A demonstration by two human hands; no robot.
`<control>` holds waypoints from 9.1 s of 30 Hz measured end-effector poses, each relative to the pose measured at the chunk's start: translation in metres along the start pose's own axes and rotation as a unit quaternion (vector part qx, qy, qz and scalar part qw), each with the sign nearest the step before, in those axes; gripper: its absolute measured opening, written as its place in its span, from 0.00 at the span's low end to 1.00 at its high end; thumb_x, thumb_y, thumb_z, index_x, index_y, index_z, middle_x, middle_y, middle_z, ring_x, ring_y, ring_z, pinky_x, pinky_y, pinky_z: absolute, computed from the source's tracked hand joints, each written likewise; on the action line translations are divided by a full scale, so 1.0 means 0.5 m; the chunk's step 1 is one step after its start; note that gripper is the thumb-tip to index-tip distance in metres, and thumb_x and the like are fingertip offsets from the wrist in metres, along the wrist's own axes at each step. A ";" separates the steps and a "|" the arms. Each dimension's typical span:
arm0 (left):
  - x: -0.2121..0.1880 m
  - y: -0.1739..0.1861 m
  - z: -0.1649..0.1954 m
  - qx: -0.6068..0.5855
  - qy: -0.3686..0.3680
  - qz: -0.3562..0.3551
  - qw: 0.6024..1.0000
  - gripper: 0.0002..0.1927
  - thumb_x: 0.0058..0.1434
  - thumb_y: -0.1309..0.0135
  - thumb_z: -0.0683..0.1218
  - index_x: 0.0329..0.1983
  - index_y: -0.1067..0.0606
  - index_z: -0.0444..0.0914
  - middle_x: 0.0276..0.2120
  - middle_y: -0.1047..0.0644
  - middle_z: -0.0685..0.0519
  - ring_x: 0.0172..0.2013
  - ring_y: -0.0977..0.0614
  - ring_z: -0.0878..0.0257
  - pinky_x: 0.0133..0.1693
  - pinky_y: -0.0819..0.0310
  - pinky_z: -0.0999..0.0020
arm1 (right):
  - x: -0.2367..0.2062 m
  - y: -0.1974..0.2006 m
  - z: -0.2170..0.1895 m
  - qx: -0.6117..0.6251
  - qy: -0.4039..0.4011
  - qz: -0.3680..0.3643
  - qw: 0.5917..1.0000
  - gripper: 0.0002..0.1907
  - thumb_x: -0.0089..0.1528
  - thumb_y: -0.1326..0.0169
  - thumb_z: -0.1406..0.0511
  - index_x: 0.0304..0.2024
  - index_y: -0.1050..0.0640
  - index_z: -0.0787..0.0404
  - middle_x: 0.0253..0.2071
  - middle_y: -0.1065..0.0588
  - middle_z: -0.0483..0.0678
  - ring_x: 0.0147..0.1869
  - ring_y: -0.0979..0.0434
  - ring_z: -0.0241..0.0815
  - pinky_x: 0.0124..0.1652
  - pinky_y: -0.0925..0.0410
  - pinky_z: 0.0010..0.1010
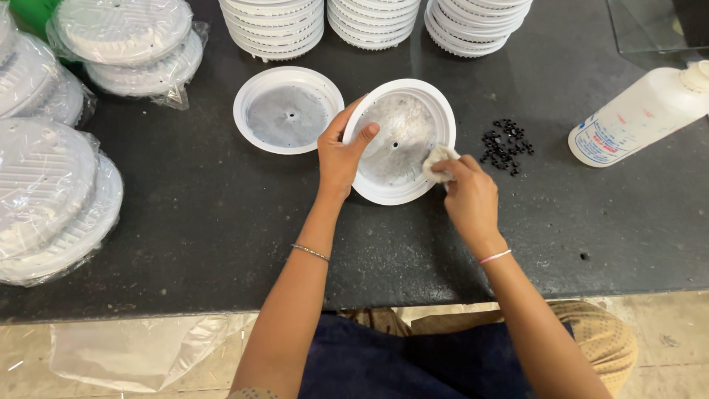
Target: The person unwraps a white plastic circular part, inserts small black pieces into its holes, then wipes the interior surface with a cloth soaked in liquid from a bottle. The person repeats this cleaning process on multiple parts, stacking them after each wipe.
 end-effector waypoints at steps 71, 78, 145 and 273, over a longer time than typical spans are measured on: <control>-0.036 -0.086 0.108 0.145 -0.093 -0.085 0.981 0.31 0.57 0.34 0.43 0.66 0.27 0.40 0.59 0.21 0.47 0.58 0.19 0.58 0.59 0.28 0.66 | 0.190 0.090 -0.124 0.134 0.059 0.137 0.980 0.09 0.59 0.36 0.71 0.41 0.19 0.67 0.37 0.22 0.50 0.34 0.22 0.39 0.36 0.29 0.29; -0.035 -0.085 0.110 0.144 -0.091 -0.087 0.981 0.31 0.58 0.34 0.45 0.66 0.27 0.40 0.59 0.21 0.47 0.57 0.19 0.59 0.59 0.27 0.66 | 0.194 0.094 -0.122 0.119 0.056 0.140 0.981 0.09 0.58 0.36 0.71 0.41 0.20 0.66 0.36 0.23 0.51 0.32 0.22 0.40 0.36 0.29 0.30; 0.009 0.031 -0.025 0.022 -0.008 0.072 0.997 0.27 0.56 0.30 0.43 0.59 0.22 0.34 0.51 0.19 0.52 0.50 0.20 0.65 0.54 0.24 0.69 | 0.138 0.010 0.001 0.007 0.107 0.022 0.994 0.19 0.56 0.49 0.82 0.43 0.17 0.59 0.43 0.22 0.52 0.42 0.19 0.53 0.42 0.28 0.41; 0.002 0.020 -0.013 -0.017 0.048 0.074 0.996 0.24 0.61 0.35 0.47 0.59 0.24 0.36 0.52 0.21 0.52 0.53 0.22 0.64 0.57 0.27 0.67 | 0.236 0.425 0.381 -0.219 0.080 0.206 0.950 0.14 0.63 0.34 0.71 0.41 0.28 0.67 0.46 0.27 0.61 0.50 0.26 0.64 0.48 0.33 0.49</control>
Point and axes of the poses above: each hand's wrist, its own x-axis towards the middle knuckle, its own y-axis out of the back of the hand, z = x × y, the point moved 9 cm from there along x, towards the middle knuckle
